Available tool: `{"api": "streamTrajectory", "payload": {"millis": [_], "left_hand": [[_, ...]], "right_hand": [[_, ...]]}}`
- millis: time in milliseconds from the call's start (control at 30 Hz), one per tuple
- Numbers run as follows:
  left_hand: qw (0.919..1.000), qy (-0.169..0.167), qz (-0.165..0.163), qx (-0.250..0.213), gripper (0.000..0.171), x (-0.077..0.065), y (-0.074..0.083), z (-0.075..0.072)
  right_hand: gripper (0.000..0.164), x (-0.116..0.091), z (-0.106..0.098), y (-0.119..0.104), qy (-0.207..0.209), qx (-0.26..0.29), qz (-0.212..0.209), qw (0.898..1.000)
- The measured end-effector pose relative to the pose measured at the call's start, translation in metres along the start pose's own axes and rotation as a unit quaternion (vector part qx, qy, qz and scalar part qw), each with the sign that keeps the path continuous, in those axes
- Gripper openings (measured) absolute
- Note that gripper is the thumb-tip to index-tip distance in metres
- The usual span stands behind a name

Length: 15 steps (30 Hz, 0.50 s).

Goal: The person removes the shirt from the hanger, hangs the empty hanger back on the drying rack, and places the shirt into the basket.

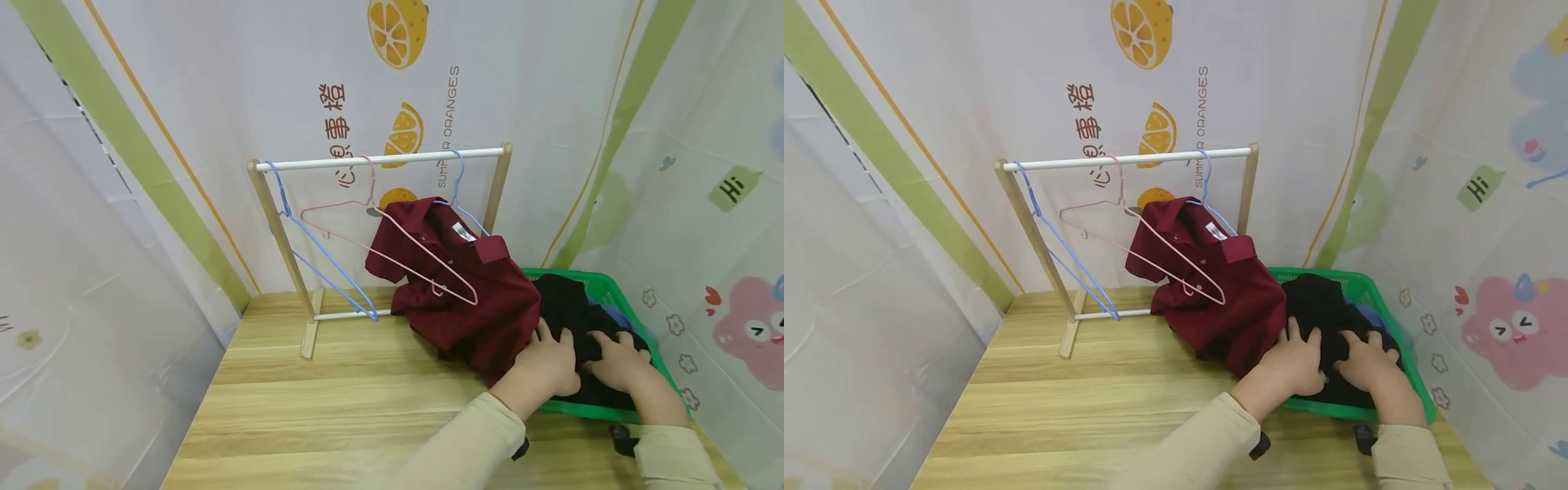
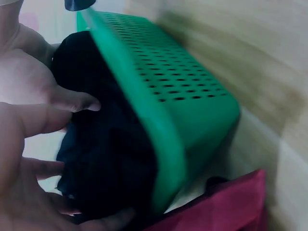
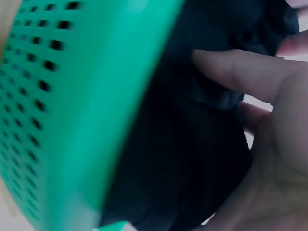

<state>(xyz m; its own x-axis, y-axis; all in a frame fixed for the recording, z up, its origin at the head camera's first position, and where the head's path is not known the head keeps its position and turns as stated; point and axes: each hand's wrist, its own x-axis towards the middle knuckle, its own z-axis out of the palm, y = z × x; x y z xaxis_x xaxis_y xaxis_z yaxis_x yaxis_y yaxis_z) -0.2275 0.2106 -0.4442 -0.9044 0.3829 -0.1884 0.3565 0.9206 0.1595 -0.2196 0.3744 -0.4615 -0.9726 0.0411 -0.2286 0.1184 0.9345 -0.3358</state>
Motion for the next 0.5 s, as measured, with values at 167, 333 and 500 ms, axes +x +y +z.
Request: {"api": "streamTrajectory", "payload": {"millis": [167,333,500], "left_hand": [[0.9987,0.049,0.006,0.016,0.065,-0.009,-0.002,-0.016],[0.9962,0.079,0.036,0.008,0.048,-0.021,-0.009,-0.035],[0.9906,0.106,0.085,-0.019,0.031,-0.033,-0.017,-0.056]], "right_hand": [[0.079,-0.009,-0.016,-0.011,0.025,0.010,-0.001,1.000],[0.078,-0.019,-0.035,-0.032,0.052,0.009,0.012,0.999],[0.069,-0.031,-0.052,-0.052,0.091,-0.005,-0.006,0.996]]}}
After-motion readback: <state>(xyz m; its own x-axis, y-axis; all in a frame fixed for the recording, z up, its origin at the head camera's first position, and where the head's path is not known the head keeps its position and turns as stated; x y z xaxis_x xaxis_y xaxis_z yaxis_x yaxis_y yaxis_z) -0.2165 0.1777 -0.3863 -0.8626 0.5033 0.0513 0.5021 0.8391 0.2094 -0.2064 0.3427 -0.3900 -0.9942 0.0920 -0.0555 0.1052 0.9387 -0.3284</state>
